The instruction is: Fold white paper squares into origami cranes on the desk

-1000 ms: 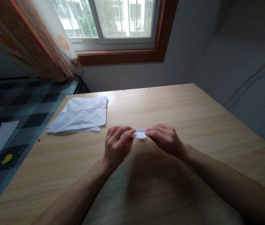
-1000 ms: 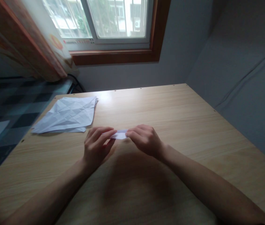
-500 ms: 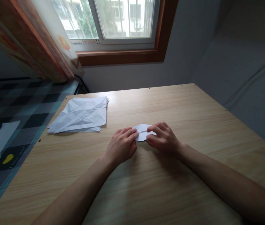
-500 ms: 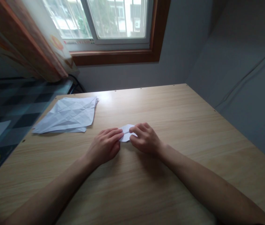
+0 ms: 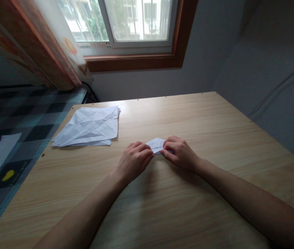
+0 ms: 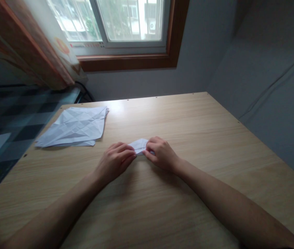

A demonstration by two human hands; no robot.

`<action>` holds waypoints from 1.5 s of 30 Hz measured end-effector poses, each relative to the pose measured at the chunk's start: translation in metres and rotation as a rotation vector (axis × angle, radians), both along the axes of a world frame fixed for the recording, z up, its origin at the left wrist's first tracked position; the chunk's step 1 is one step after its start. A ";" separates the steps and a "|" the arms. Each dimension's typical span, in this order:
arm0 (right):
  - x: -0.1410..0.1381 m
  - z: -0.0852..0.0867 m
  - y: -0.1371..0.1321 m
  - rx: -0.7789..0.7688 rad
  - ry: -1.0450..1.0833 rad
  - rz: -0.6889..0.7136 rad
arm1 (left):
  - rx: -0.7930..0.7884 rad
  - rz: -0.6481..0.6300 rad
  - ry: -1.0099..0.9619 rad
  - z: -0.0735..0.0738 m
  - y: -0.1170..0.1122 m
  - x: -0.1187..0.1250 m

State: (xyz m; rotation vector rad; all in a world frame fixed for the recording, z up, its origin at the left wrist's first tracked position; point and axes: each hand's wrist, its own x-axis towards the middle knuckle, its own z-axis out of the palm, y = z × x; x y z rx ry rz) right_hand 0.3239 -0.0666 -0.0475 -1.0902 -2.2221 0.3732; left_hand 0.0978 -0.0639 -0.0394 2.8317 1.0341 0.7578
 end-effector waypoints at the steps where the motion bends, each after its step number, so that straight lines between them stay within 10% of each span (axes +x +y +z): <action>1: -0.001 0.000 0.000 -0.004 -0.005 -0.011 | -0.013 0.010 0.004 0.000 0.000 0.001; 45: -0.002 0.006 0.001 -0.173 0.076 -0.099 | -0.003 0.315 0.080 0.000 -0.004 0.016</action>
